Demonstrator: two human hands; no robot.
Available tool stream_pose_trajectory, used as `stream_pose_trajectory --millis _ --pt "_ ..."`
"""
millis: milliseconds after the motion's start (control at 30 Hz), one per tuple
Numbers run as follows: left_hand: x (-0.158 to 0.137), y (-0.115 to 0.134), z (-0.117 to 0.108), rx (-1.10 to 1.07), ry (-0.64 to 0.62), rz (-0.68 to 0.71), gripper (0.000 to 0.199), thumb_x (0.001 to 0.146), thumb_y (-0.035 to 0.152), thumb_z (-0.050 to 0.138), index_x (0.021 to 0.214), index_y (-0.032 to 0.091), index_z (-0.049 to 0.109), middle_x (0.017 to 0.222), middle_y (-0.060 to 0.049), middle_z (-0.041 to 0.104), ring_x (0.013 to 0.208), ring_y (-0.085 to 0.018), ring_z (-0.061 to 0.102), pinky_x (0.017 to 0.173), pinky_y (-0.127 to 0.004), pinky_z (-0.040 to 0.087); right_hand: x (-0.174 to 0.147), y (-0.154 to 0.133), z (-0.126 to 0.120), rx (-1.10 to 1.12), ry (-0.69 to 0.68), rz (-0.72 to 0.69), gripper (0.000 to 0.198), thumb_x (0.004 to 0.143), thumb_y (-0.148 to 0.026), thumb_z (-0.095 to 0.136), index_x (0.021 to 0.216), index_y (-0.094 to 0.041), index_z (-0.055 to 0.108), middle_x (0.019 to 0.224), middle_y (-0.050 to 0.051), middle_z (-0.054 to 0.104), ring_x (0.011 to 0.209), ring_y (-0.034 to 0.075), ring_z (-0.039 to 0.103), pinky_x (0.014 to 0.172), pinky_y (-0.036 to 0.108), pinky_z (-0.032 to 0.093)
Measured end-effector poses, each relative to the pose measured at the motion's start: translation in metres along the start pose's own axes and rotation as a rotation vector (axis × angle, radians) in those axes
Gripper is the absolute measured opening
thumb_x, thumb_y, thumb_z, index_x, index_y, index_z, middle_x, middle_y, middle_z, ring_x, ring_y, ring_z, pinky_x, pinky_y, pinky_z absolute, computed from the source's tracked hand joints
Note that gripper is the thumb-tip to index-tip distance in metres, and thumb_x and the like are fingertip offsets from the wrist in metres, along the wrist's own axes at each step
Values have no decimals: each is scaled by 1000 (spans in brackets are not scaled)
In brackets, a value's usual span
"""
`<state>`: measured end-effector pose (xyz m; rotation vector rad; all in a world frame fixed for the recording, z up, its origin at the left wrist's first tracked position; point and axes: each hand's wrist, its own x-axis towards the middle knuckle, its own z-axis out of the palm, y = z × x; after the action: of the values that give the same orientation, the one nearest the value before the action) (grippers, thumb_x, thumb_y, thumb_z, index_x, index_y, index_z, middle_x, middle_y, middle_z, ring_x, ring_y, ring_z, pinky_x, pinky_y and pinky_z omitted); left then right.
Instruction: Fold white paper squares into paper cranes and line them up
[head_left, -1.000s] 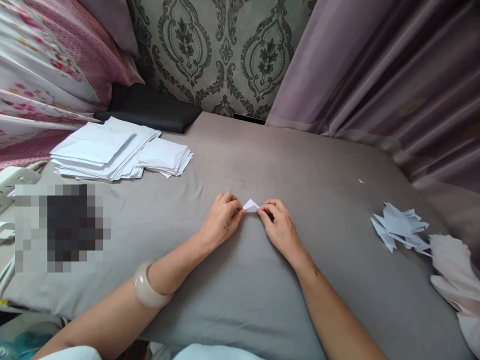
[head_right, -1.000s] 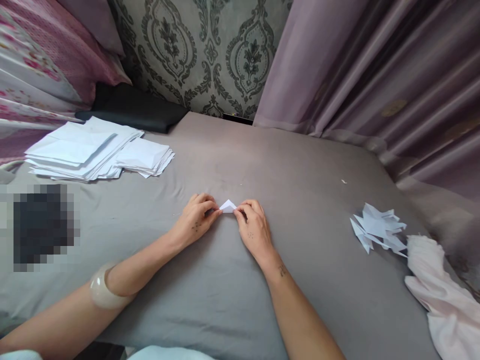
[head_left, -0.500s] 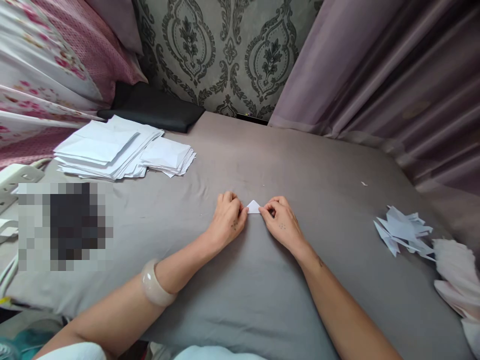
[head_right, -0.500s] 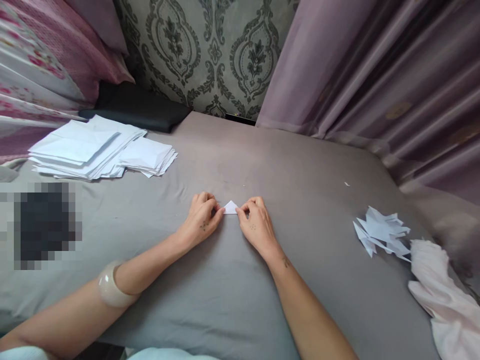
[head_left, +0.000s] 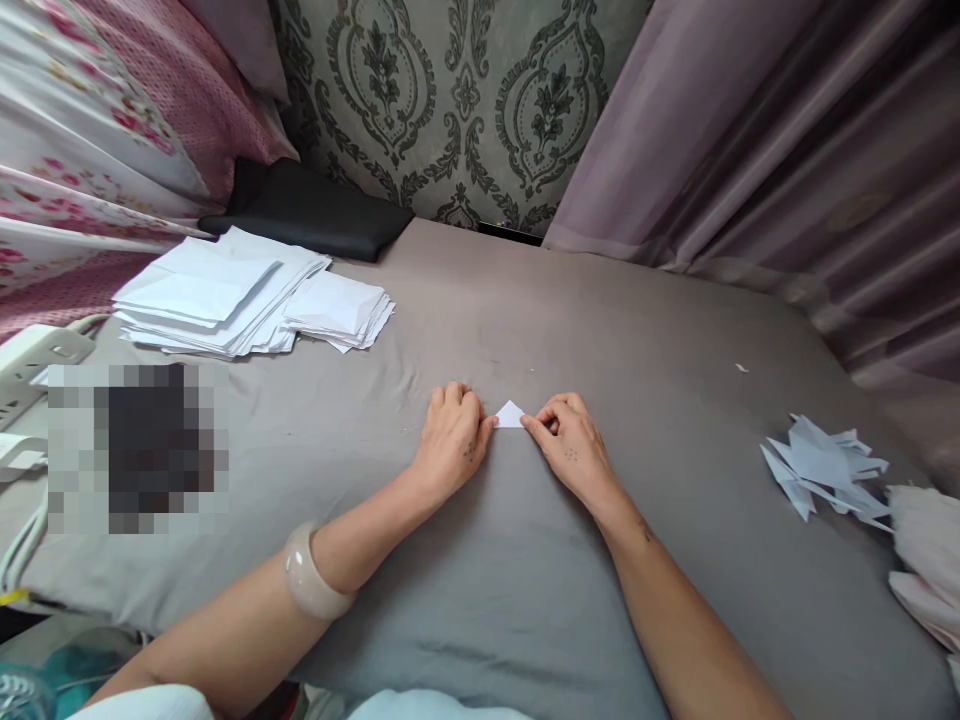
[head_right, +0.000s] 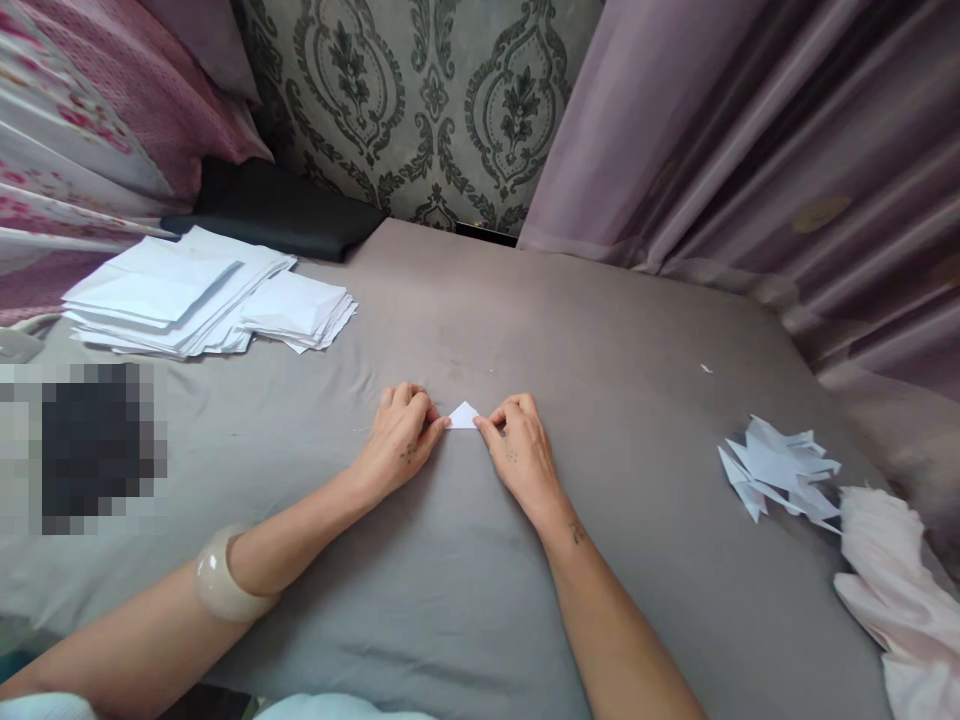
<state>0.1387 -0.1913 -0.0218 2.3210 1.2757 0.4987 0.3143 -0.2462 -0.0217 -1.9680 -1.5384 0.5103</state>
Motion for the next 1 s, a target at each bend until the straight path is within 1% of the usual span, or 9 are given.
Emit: stream_pose_trajectory --millis 133,300,367,467,567,733,833,900,1000 --pt "-1 -3 0 -48 6 -3 8 89 23 47 87 16 52 100 -11 50 92 -25 41 84 -42 42 0 6 -3 22 3 -38 18 84 -36 57 74 -21 56 90 3 54 65 13 51 67 29 46" --pt "-2 -7 -1 -60 12 21 7 89 21 48 88 17 54 100 -10 51 92 -24 43 82 -39 41 -4 5 -4 10 2 -110 10 86 -28 52 83 -21 58 90 4 57 71 14 54 69 29 45" --pt "-2 -7 -1 -9 -14 109 13 90 15 42 92 17 55 100 -9 54 89 -23 44 81 -38 41 -8 0 -3 -21 -3 -143 15 90 -25 46 90 -22 61 94 4 59 80 16 56 71 29 45" --pt "-3 -5 -4 89 -96 315 30 88 4 33 102 16 56 98 -8 57 86 -22 45 79 -35 41 -14 -6 -1 -113 -28 -230 29 93 -18 39 105 -27 64 103 4 61 95 18 56 72 29 45" --pt "-3 -1 -8 178 -166 402 32 88 3 34 103 15 59 97 -8 58 85 -22 47 76 -33 42 -17 -8 -1 -270 -64 -327 37 93 -15 39 112 -32 65 106 4 62 96 20 54 69 29 44" --pt "-7 12 -16 282 -227 372 20 90 10 44 91 15 63 93 -10 60 87 -23 51 73 -34 43 -21 -6 -1 -456 -61 -435 36 93 -19 42 117 -34 64 104 5 65 90 22 55 71 33 44" --pt "-9 15 -18 311 -277 354 17 88 11 48 89 13 65 94 -11 60 90 -24 52 72 -34 45 -22 -5 -1 -504 -25 -454 38 91 -16 44 116 -34 65 103 5 66 90 22 56 65 32 44" --pt "-11 14 -19 327 -271 322 19 88 10 47 87 12 65 93 -12 60 90 -24 53 69 -33 46 -22 -4 -2 -512 16 -439 34 91 -19 44 113 -32 67 100 5 67 88 22 58 59 32 43" --pt "-13 12 -19 318 -256 301 15 84 10 51 83 13 65 92 -12 59 88 -23 53 63 -32 46 -22 -2 -5 -513 24 -442 32 91 -22 44 108 -31 69 100 5 68 86 22 61 53 32 41"
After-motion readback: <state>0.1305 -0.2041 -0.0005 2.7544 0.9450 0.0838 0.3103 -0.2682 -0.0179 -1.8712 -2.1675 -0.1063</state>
